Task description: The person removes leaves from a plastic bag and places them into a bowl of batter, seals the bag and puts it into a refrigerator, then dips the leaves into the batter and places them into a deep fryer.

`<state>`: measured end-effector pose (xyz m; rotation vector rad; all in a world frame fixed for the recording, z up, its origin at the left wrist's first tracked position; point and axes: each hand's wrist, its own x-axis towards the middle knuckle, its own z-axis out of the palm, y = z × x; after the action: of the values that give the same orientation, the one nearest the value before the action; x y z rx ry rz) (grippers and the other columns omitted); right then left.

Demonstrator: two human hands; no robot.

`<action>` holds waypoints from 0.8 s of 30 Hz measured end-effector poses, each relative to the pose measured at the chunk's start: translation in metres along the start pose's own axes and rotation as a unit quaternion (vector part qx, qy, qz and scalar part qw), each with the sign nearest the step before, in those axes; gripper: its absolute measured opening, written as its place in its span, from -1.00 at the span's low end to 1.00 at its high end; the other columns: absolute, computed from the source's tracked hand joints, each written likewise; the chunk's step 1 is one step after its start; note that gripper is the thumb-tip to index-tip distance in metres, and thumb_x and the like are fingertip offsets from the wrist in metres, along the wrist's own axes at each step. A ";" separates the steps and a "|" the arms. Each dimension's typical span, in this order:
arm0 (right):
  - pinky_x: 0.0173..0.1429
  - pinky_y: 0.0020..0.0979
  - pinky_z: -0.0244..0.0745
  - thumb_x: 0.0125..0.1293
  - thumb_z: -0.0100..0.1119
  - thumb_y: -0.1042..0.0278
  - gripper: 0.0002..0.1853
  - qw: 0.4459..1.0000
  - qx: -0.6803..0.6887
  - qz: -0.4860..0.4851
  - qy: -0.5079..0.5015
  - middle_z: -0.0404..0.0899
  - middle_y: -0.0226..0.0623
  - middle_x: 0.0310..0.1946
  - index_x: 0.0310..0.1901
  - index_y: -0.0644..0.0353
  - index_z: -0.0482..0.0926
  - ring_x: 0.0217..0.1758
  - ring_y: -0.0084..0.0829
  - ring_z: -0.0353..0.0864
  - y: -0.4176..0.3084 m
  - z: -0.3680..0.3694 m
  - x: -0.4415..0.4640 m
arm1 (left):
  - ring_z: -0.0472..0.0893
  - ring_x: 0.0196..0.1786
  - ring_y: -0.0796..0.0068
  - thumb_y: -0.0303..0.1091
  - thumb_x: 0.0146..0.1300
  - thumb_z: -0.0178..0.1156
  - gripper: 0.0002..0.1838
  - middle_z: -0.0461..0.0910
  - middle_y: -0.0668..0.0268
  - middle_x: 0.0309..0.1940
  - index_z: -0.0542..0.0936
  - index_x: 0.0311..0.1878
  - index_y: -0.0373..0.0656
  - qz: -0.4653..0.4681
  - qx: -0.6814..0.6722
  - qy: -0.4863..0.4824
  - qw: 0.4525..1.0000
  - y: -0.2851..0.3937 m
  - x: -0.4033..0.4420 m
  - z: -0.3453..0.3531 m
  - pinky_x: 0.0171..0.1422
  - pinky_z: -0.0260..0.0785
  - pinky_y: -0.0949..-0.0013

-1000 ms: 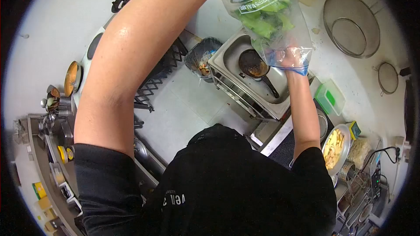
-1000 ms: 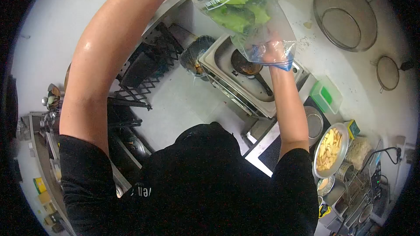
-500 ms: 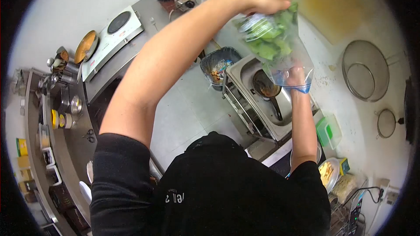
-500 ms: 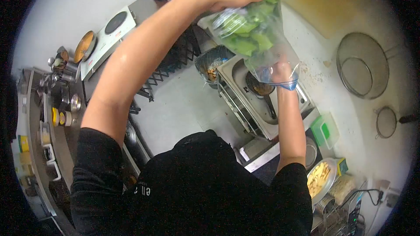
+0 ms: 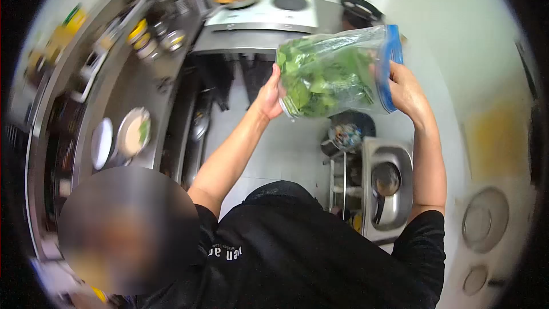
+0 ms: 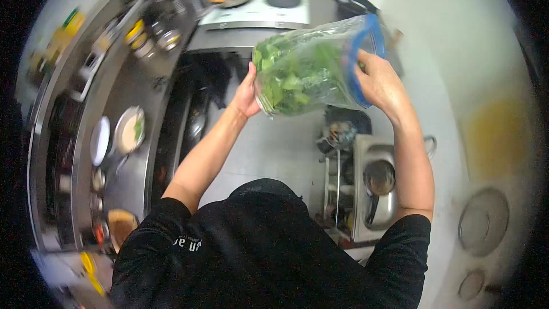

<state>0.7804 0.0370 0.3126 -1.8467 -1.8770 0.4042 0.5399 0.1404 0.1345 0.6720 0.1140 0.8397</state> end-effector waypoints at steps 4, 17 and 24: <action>0.01 -0.37 0.37 0.38 -0.19 -0.16 -0.37 0.989 0.032 -0.082 -0.123 0.59 -0.06 -0.21 0.11 0.30 0.48 -0.20 -0.33 0.50 -0.134 0.054 0.032 | 0.27 0.35 0.21 0.26 0.32 -0.27 -0.24 0.22 0.18 0.34 0.10 0.40 -0.09 0.128 -0.046 0.067 0.988 0.056 -0.123 -0.048 0.39 0.17 0.05; -0.09 -0.35 0.44 0.29 0.14 0.25 -0.72 0.738 0.099 -0.516 -0.424 0.65 -0.09 -0.28 0.00 0.07 0.61 -0.27 -0.34 0.60 -0.473 0.410 -0.065 | 0.32 0.31 0.19 0.25 0.31 -0.17 -0.25 0.27 0.17 0.29 0.15 0.38 -0.11 0.431 -0.040 0.461 0.775 0.096 -0.625 -0.088 0.37 0.22 0.06; -0.13 -0.38 0.46 0.27 0.16 0.22 -0.73 0.508 0.132 -0.639 -0.561 0.66 -0.17 -0.26 -0.04 0.07 0.63 -0.26 -0.32 0.63 -0.607 0.585 -0.142 | 0.27 0.34 0.29 -0.06 0.41 -0.06 -0.35 0.25 0.13 0.32 0.04 0.42 -0.17 0.276 0.189 0.874 0.352 0.025 -0.780 -0.087 0.37 0.15 0.30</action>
<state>-0.0458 -0.0656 0.1166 0.6943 -2.9557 1.3007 -0.0327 -0.3653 -0.0462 -0.1779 2.2560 1.9306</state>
